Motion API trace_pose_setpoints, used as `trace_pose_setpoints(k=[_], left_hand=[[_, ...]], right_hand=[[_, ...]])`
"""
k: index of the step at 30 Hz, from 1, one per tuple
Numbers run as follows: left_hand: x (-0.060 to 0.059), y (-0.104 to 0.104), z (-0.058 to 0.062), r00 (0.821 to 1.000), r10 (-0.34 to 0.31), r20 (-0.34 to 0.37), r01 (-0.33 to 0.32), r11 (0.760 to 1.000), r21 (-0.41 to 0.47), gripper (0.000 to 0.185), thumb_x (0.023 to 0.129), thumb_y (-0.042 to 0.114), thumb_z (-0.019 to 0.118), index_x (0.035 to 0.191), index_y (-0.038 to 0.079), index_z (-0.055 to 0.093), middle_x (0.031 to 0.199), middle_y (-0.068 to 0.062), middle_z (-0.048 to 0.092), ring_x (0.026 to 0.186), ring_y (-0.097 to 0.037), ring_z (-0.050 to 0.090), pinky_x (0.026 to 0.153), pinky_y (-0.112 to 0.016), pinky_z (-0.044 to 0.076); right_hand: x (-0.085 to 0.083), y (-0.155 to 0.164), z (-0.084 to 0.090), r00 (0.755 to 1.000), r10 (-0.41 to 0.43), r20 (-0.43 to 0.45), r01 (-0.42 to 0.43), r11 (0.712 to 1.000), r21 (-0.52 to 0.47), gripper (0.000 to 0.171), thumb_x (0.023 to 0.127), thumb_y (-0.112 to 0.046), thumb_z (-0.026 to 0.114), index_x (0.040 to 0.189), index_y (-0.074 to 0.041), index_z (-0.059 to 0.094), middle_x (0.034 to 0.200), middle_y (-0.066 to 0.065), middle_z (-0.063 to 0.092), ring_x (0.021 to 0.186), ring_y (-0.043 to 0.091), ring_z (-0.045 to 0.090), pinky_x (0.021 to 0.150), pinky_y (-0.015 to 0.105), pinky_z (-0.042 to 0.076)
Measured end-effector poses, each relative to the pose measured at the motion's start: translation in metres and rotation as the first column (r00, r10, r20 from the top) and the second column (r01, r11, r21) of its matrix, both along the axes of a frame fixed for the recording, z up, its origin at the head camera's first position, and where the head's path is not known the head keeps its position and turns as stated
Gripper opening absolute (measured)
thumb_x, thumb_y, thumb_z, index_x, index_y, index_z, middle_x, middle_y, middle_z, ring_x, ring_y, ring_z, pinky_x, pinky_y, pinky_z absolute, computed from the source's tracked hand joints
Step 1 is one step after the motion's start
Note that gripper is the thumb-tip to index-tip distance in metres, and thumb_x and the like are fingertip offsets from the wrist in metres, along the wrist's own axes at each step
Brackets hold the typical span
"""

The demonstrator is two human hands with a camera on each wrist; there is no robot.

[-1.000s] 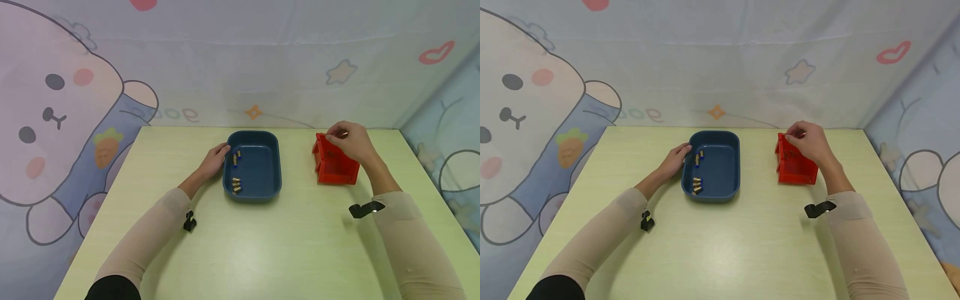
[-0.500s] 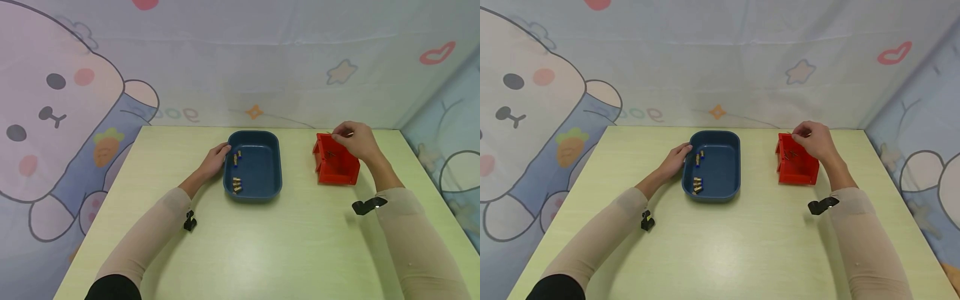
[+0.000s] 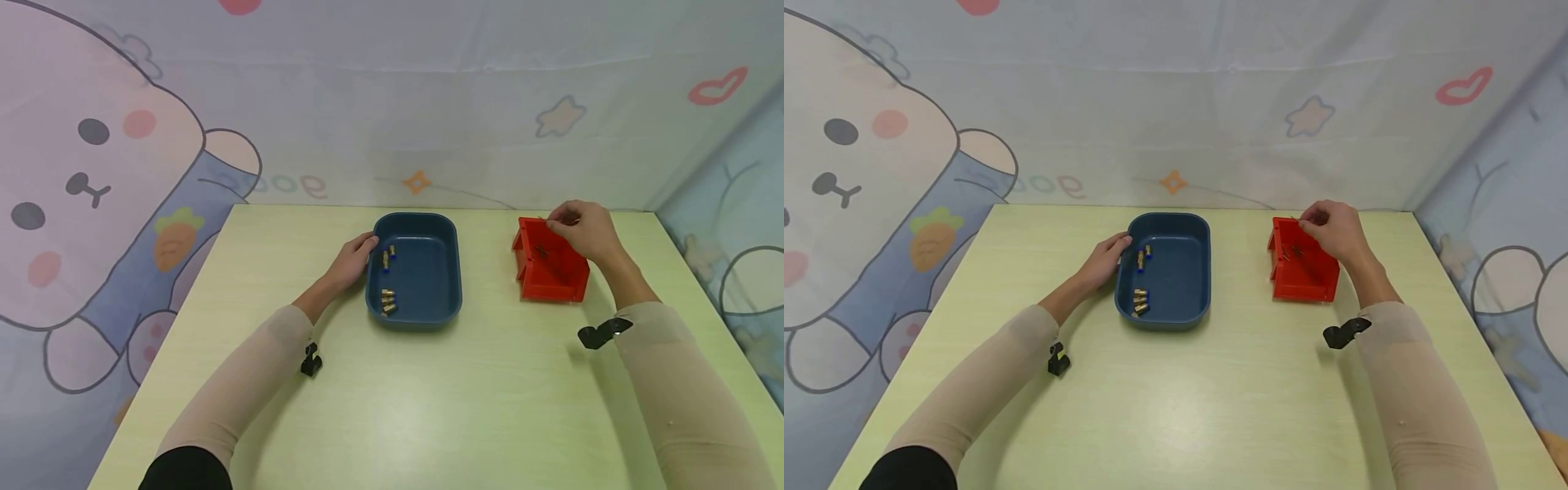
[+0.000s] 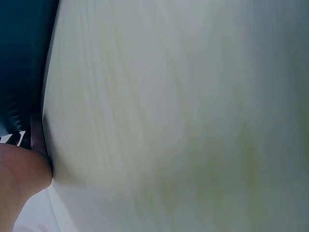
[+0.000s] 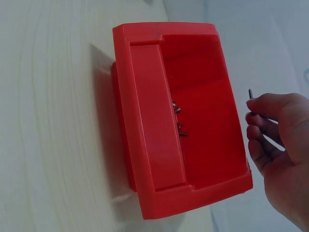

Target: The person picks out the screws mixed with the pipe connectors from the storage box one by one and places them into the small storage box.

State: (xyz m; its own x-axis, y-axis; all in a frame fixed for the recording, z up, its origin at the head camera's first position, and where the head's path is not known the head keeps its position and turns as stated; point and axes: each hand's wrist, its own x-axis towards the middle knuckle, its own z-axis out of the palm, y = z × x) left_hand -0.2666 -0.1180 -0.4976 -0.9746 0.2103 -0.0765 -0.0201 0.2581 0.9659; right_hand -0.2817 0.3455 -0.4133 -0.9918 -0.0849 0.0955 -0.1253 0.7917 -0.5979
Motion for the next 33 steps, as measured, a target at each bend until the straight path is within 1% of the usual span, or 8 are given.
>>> trace_pose_setpoints(k=[1, 2, 8, 9, 13, 17, 24, 33], left_hand=[[0.000, 0.000, 0.000, 1.000, -0.001, 0.000, 0.001, 1.000, 0.004, 0.063, 0.113, 0.046, 0.044, 0.161, 0.005, 0.043, 0.162, -0.015, 0.047, 0.152, -0.028, 0.040, 0.121, -0.049, 0.040], [0.002, 0.000, 0.004, 1.000, -0.004, 0.011, 0.004, 1.000, 0.005, 0.062, 0.114, 0.044, 0.044, 0.161, 0.004, 0.043, 0.162, -0.015, 0.046, 0.153, -0.028, 0.039, 0.122, -0.049, 0.039], [0.002, 0.001, 0.005, 0.999, -0.015, 0.041, 0.014, 1.000, 0.015, 0.061, 0.115, 0.042, 0.043, 0.163, 0.005, 0.039, 0.166, -0.015, 0.042, 0.155, -0.028, 0.035, 0.123, -0.049, 0.037], [0.000, 0.001, 0.001, 0.999, -0.013, 0.031, 0.013, 1.000, 0.017, 0.062, 0.114, 0.044, 0.043, 0.163, 0.006, 0.040, 0.165, -0.014, 0.043, 0.155, -0.027, 0.036, 0.123, -0.049, 0.037], [0.000, 0.001, 0.000, 1.000, -0.008, 0.013, 0.008, 1.000, 0.017, 0.062, 0.114, 0.045, 0.044, 0.162, 0.005, 0.042, 0.163, -0.014, 0.046, 0.153, -0.028, 0.038, 0.122, -0.049, 0.039], [0.000, 0.000, -0.001, 1.000, -0.006, 0.008, 0.006, 1.000, 0.005, 0.061, 0.114, 0.044, 0.044, 0.161, 0.005, 0.043, 0.162, -0.014, 0.046, 0.152, -0.029, 0.040, 0.120, -0.050, 0.041], [-0.001, -0.002, -0.002, 1.000, 0.002, 0.006, -0.001, 1.000, -0.009, 0.061, 0.114, 0.045, 0.044, 0.161, 0.006, 0.043, 0.163, -0.013, 0.046, 0.153, -0.028, 0.039, 0.120, -0.050, 0.041], [0.000, -0.006, -0.004, 1.000, 0.008, 0.008, -0.008, 1.000, -0.004, 0.060, 0.114, 0.043, 0.044, 0.161, 0.005, 0.042, 0.164, -0.014, 0.045, 0.154, -0.029, 0.038, 0.121, -0.050, 0.040]], right_hand=[[0.000, 0.000, -0.001, 1.000, -0.001, 0.001, 0.001, 1.000, 0.000, 0.021, 0.107, -0.018, 0.065, 0.117, 0.000, 0.069, 0.113, 0.023, 0.066, 0.102, 0.036, 0.059, 0.078, 0.034, 0.052], [0.000, 0.000, -0.002, 1.000, -0.002, 0.003, 0.002, 1.000, 0.000, 0.021, 0.107, -0.018, 0.065, 0.117, 0.001, 0.069, 0.113, 0.023, 0.066, 0.102, 0.036, 0.059, 0.078, 0.034, 0.051], [-0.002, 0.000, -0.007, 1.000, -0.015, 0.021, 0.015, 1.000, -0.004, 0.022, 0.107, -0.017, 0.064, 0.120, 0.001, 0.068, 0.115, 0.023, 0.065, 0.103, 0.037, 0.058, 0.081, 0.038, 0.052], [-0.002, 0.000, -0.008, 1.000, -0.018, 0.022, 0.018, 1.000, -0.006, 0.023, 0.107, -0.017, 0.064, 0.120, 0.001, 0.068, 0.115, 0.023, 0.065, 0.103, 0.037, 0.058, 0.082, 0.039, 0.052], [-0.004, -0.001, -0.010, 0.999, -0.027, 0.022, 0.027, 1.000, -0.011, 0.023, 0.107, -0.018, 0.065, 0.121, 0.001, 0.068, 0.115, 0.023, 0.064, 0.103, 0.037, 0.057, 0.083, 0.041, 0.052], [-0.003, -0.002, -0.014, 1.000, -0.023, 0.005, 0.023, 1.000, -0.008, 0.022, 0.106, -0.016, 0.066, 0.119, 0.002, 0.068, 0.113, 0.023, 0.065, 0.101, 0.036, 0.057, 0.082, 0.040, 0.051], [-0.001, -0.004, -0.021, 0.999, 0.002, -0.048, -0.002, 1.000, -0.003, 0.017, 0.105, -0.011, 0.066, 0.115, 0.002, 0.069, 0.108, 0.023, 0.066, 0.098, 0.035, 0.058, 0.082, 0.041, 0.050], [0.001, -0.009, -0.027, 0.998, 0.017, -0.068, -0.015, 1.000, 0.027, 0.016, 0.105, -0.009, 0.063, 0.115, 0.003, 0.068, 0.109, 0.024, 0.066, 0.100, 0.039, 0.059, 0.088, 0.051, 0.054]])
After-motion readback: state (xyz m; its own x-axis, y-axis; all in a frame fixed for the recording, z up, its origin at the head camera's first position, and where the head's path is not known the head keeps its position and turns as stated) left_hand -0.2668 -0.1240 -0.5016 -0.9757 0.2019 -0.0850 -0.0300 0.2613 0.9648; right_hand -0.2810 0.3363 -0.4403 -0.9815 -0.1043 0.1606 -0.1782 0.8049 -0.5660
